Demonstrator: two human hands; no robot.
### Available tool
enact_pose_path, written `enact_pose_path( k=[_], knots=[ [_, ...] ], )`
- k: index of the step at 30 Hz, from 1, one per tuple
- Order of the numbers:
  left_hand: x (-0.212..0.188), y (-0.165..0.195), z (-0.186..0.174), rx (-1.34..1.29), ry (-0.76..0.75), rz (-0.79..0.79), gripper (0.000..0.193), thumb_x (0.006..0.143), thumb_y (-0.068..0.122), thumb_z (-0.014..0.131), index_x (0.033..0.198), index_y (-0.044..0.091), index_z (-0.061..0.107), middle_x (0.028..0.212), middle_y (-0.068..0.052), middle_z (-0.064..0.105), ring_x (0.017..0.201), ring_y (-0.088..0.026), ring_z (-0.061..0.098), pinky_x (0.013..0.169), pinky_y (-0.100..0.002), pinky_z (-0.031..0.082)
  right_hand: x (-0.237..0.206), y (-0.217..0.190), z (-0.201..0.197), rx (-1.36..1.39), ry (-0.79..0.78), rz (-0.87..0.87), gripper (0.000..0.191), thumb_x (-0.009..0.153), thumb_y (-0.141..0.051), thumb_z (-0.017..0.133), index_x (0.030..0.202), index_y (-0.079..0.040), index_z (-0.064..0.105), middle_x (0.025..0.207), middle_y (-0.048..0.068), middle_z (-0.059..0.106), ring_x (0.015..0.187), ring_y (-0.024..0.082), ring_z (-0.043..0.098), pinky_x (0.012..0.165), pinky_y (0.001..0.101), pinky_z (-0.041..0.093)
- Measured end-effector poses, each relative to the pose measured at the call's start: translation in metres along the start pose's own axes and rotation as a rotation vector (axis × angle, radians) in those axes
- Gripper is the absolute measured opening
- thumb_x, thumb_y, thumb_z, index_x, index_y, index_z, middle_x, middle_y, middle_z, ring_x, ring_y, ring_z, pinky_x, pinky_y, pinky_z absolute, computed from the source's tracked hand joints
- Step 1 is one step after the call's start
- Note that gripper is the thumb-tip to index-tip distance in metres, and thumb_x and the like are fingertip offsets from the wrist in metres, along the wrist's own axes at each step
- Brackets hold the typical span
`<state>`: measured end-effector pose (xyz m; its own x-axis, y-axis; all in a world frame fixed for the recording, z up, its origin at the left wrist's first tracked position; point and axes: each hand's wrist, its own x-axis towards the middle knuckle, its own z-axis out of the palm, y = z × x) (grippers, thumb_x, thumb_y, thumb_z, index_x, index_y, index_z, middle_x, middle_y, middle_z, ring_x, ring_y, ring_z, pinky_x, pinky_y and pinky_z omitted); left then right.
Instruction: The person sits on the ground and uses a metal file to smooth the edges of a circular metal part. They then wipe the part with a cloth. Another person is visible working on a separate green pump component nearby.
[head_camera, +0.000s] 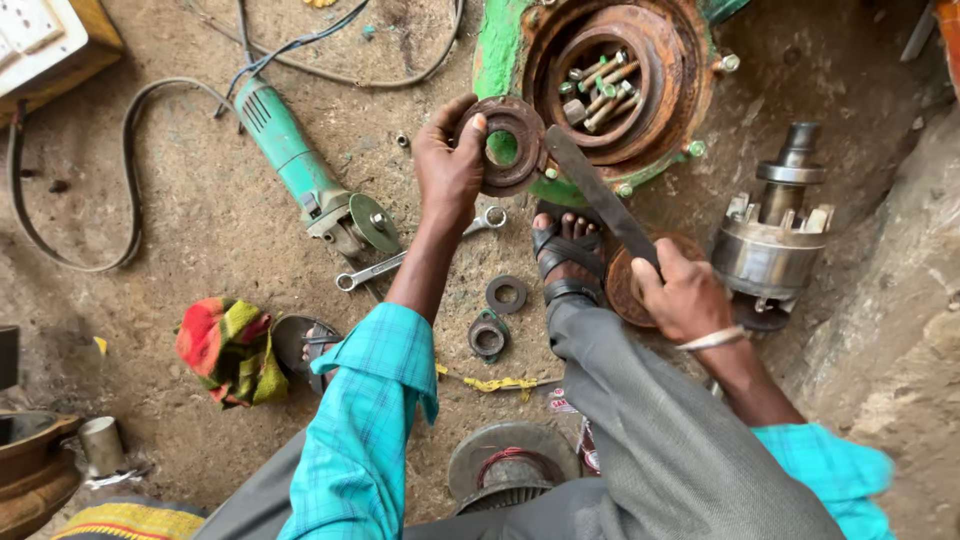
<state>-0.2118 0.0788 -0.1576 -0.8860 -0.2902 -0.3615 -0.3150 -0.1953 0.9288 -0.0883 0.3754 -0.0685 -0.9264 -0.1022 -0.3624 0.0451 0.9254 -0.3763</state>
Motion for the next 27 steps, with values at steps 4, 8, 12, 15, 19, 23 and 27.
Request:
enact_pose_path(
  k=[4, 8, 12, 15, 19, 23, 27],
  knots=[
    [0.002, -0.001, 0.005, 0.041, 0.019, 0.038, 0.033, 0.096, 0.006, 0.07, 0.127, -0.004, 0.067, 0.12, -0.02, 0.073, 0.108, -0.024, 0.072, 0.097, -0.033, 0.06, 0.0, 0.0, -0.006, 0.115, 0.059, 0.044, 0.032, 0.103, -0.036, 0.061, 0.098, -0.005, 0.059, 0.063, 0.023, 0.06, 0.062, 0.045, 0.066, 0.055, 0.0545, 0.048],
    [0.003, -0.002, 0.009, 0.031, 0.043, 0.02, 0.034, 0.095, 0.007, 0.069, 0.128, -0.002, 0.067, 0.122, -0.019, 0.072, 0.111, -0.025, 0.072, 0.098, -0.035, 0.061, 0.002, -0.001, -0.012, 0.066, -0.035, 0.064, 0.032, 0.104, -0.036, 0.061, 0.098, -0.005, 0.06, 0.062, 0.021, 0.06, 0.06, 0.043, 0.066, 0.054, 0.0534, 0.048],
    [0.006, -0.002, 0.01, 0.071, 0.048, -0.004, 0.034, 0.093, 0.008, 0.07, 0.126, -0.001, 0.068, 0.121, -0.019, 0.073, 0.11, -0.026, 0.073, 0.098, -0.038, 0.063, 0.002, 0.003, -0.017, 0.361, 0.213, 0.045, 0.032, 0.109, -0.035, 0.054, 0.101, -0.004, 0.058, 0.066, 0.015, 0.063, 0.062, 0.035, 0.069, 0.056, 0.0484, 0.051],
    [0.01, 0.0, 0.009, 0.138, 0.039, 0.016, 0.035, 0.093, 0.007, 0.07, 0.126, -0.001, 0.067, 0.122, -0.019, 0.073, 0.111, -0.026, 0.073, 0.099, -0.038, 0.063, 0.006, 0.01, -0.02, 0.171, -0.078, -0.12, 0.035, 0.103, -0.036, 0.058, 0.093, -0.002, 0.059, 0.071, 0.019, 0.061, 0.062, 0.037, 0.066, 0.052, 0.0499, 0.049],
    [0.014, 0.003, 0.01, 0.097, 0.008, 0.075, 0.033, 0.094, 0.006, 0.071, 0.126, -0.002, 0.067, 0.122, -0.02, 0.072, 0.113, -0.028, 0.072, 0.101, -0.039, 0.063, 0.01, 0.015, -0.022, 0.115, -0.048, 0.053, 0.042, 0.107, -0.04, 0.057, 0.089, -0.002, 0.056, 0.065, 0.017, 0.058, 0.057, 0.033, 0.062, 0.054, 0.0481, 0.048],
    [0.018, 0.008, 0.012, 0.211, -0.006, 0.039, 0.033, 0.091, 0.006, 0.07, 0.124, 0.0, 0.068, 0.121, -0.019, 0.073, 0.11, -0.026, 0.073, 0.098, -0.038, 0.064, 0.011, 0.013, -0.02, 0.063, -0.114, 0.036, 0.039, 0.103, -0.041, 0.058, 0.092, -0.003, 0.059, 0.06, 0.017, 0.058, 0.052, 0.032, 0.062, 0.05, 0.0482, 0.048],
    [0.019, 0.01, 0.011, 0.198, -0.012, 0.04, 0.034, 0.091, 0.005, 0.07, 0.124, -0.001, 0.066, 0.122, -0.019, 0.071, 0.111, -0.026, 0.072, 0.099, -0.039, 0.063, 0.009, 0.01, -0.019, 0.202, -0.026, 0.15, 0.039, 0.107, -0.04, 0.054, 0.097, -0.003, 0.057, 0.058, 0.017, 0.057, 0.053, 0.031, 0.064, 0.047, 0.0475, 0.049]
  ],
)
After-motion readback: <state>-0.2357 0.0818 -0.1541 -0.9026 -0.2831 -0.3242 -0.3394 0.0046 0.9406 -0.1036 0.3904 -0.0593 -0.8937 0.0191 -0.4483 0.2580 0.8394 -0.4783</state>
